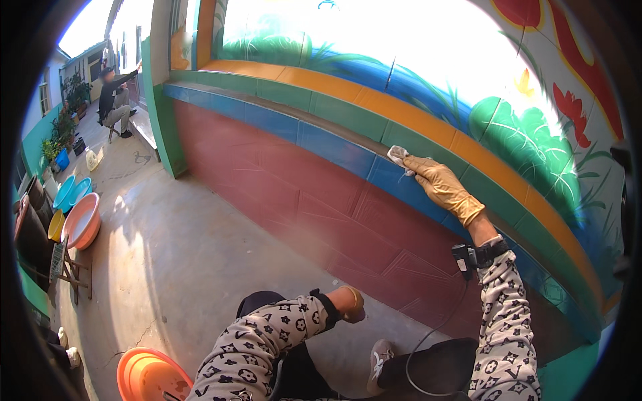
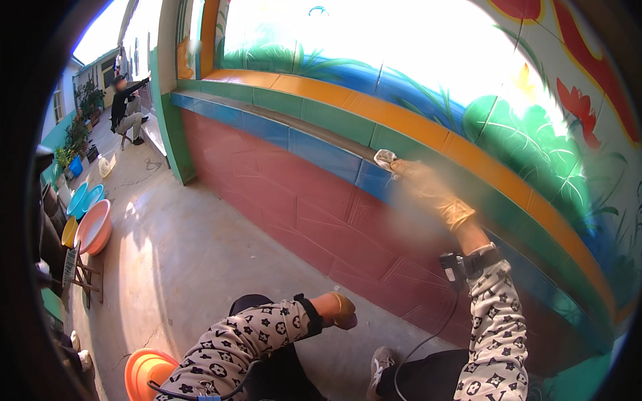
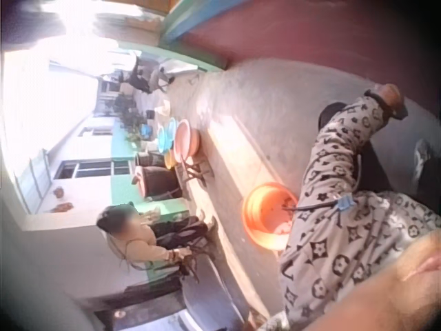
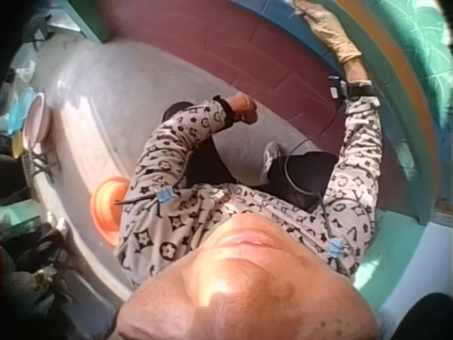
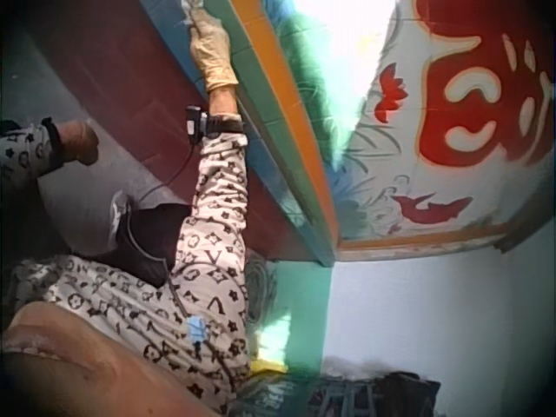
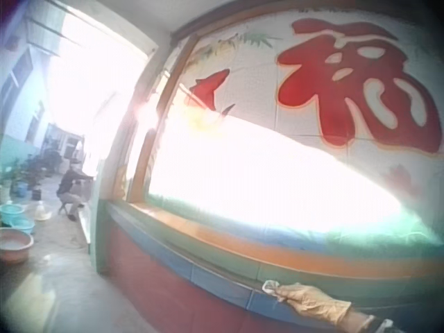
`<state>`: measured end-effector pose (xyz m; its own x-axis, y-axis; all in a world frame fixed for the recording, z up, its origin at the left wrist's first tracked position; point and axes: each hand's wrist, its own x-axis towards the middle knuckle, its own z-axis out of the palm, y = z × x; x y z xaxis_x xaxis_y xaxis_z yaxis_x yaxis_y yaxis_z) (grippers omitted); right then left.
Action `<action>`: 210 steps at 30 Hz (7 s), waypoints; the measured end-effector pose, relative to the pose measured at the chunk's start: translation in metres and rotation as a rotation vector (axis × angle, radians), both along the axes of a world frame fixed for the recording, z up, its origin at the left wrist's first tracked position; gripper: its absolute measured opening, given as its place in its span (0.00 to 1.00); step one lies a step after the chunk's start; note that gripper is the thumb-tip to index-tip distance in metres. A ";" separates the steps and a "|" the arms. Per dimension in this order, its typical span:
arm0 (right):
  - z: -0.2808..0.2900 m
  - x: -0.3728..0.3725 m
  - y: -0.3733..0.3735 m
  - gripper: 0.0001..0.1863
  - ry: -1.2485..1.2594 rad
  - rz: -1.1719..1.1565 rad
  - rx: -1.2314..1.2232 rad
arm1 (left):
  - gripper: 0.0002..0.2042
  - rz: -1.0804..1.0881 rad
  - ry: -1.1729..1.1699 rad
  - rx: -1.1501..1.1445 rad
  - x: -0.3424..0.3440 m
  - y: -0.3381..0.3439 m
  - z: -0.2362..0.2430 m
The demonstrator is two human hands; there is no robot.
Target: The person sits on the ground and wipes a colorful tiled wall with a purple cloth. They repeatedly dip the cloth into an orange basin of water and continue wiping the wall surface.
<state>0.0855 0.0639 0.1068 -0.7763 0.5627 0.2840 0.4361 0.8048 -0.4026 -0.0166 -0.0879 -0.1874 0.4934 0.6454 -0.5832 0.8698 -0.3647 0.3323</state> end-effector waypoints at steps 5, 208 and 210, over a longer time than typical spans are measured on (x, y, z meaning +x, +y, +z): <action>-0.003 0.094 -0.025 0.18 0.003 -0.096 0.283 | 0.09 -0.126 0.015 -0.001 -0.009 0.005 -0.016; -0.005 -0.330 0.066 0.30 -0.282 0.050 0.254 | 0.05 -0.255 -0.056 0.124 -0.020 0.046 -0.039; -0.008 -0.339 0.073 0.31 -0.277 0.054 0.244 | 0.07 -0.176 -0.159 0.107 -0.021 0.048 -0.041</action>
<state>-0.2537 0.1365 0.0985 -0.8693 0.4606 0.1793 0.4559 0.8873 -0.0690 -0.0381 -0.0395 -0.2281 0.6836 0.5953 -0.4222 0.7297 -0.5467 0.4107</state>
